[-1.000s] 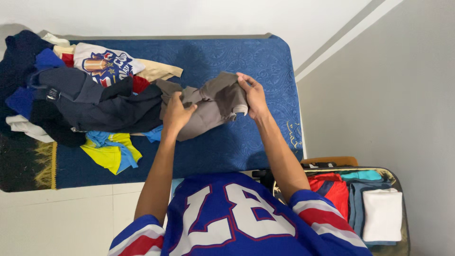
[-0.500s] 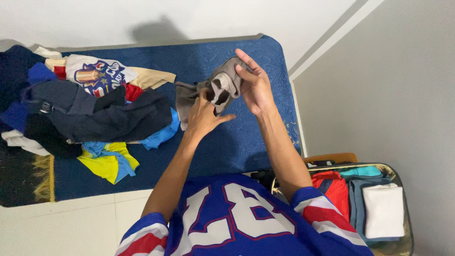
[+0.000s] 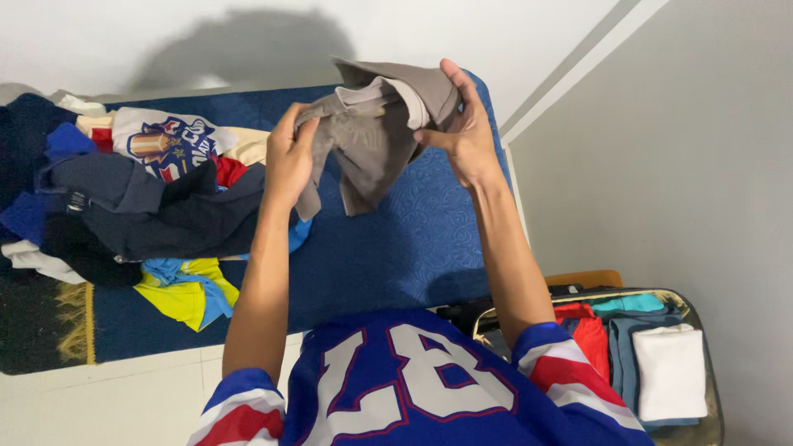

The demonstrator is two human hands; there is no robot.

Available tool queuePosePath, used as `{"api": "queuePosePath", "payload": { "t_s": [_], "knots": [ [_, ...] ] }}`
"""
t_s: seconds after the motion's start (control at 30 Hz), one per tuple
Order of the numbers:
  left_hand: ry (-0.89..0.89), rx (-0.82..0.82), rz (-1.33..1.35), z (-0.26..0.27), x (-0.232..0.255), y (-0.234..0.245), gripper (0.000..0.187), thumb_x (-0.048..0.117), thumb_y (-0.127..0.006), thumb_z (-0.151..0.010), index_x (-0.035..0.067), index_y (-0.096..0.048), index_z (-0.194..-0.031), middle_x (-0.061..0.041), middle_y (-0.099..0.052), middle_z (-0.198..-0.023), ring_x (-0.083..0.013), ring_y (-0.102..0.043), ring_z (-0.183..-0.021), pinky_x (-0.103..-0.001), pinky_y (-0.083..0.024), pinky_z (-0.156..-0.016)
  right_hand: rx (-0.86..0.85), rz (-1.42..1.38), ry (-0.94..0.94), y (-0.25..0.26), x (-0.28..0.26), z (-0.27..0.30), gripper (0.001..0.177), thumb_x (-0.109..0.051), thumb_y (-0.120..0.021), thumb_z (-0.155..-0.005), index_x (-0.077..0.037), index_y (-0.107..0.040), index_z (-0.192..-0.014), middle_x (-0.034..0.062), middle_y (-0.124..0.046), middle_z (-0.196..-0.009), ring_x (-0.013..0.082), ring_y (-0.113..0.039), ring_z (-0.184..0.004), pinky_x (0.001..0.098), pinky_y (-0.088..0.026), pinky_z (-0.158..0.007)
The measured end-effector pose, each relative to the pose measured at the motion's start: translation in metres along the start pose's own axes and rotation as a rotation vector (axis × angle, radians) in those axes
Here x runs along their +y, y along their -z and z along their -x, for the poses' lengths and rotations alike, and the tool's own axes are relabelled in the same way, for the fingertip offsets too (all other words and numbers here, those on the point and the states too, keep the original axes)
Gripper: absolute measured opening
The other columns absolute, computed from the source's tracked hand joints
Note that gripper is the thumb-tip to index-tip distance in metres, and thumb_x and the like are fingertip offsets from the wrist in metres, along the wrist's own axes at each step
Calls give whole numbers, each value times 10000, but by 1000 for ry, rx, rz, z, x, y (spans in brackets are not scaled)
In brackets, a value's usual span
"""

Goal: The person folds a tie-dye shirt and a gray shirt on a bed and places them into an open suitcase.

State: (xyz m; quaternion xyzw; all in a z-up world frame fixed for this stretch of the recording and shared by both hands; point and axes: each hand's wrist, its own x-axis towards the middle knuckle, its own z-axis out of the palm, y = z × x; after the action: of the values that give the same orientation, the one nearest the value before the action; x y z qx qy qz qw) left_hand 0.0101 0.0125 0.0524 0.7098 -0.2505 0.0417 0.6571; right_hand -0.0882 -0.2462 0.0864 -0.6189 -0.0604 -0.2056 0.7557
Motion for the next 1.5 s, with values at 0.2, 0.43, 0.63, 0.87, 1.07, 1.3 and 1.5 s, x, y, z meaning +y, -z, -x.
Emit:
{"api": "queuePosePath", "payload": {
  "t_s": [0.2,0.43,0.63,0.87,1.07,1.3,1.5],
  "knots": [
    [-73,44,18,-10,24,15,205,103,-595,-1067,-27,-650,-1216,-73,-722,-1089,-92,-627,-994,-243,-489,-901,89,570,-45,-8,-4,1,894,106,-909,-614,-93,-529,-1398,104,-474,-1359,262,-484,-1316,362,-456,-1145],
    [-129,86,-144,-14,17,35,126,33,-658,-1006,-57,-680,-1091,-53,-701,-897,-68,-593,-819,-248,-470,-729,127,829,-14,-5,-13,-3,198,-127,-791,-939,-96,-712,-1118,38,-663,-1138,239,-651,-1120,345,-519,-993],
    [31,104,-79,-16,8,47,306,80,-739,-976,-37,-619,-720,56,-483,-630,-18,-394,-626,-273,-285,-538,55,916,410,-4,-36,0,120,-22,-803,-828,-58,-710,-894,175,-610,-1161,343,-457,-1220,478,-434,-1050],
    [143,66,109,-28,-2,47,400,131,-734,-961,14,-559,-621,98,-422,-584,-21,-318,-546,-294,-204,-505,-34,173,24,17,2,-9,310,54,-695,-880,-93,-432,-811,62,-626,-930,164,-552,-931,397,-427,-999],
    [168,87,-58,-48,-43,41,428,189,-751,-983,2,-527,-669,84,-429,-623,-27,-332,-608,-308,-246,-526,0,15,-228,9,31,-30,222,-67,-671,-865,-109,-629,-1079,27,-683,-980,103,-645,-908,251,-538,-799],
    [232,204,123,-48,-80,54,329,183,-725,-973,40,-627,-694,102,-521,-646,-8,-405,-619,-296,-302,-541,-334,542,-571,19,34,-24,679,-361,-840,-759,-10,-715,-1326,152,-767,-1152,224,-701,-1045,362,-520,-868],
    [219,199,-46,-49,-86,51,459,197,-760,-978,3,-518,-639,79,-427,-611,-34,-347,-601,-322,-251,-526,-669,557,-520,35,49,-24,887,-244,-961,-557,-40,-601,-1341,127,-725,-1220,271,-651,-1158,397,-450,-1044]
  ]
}}
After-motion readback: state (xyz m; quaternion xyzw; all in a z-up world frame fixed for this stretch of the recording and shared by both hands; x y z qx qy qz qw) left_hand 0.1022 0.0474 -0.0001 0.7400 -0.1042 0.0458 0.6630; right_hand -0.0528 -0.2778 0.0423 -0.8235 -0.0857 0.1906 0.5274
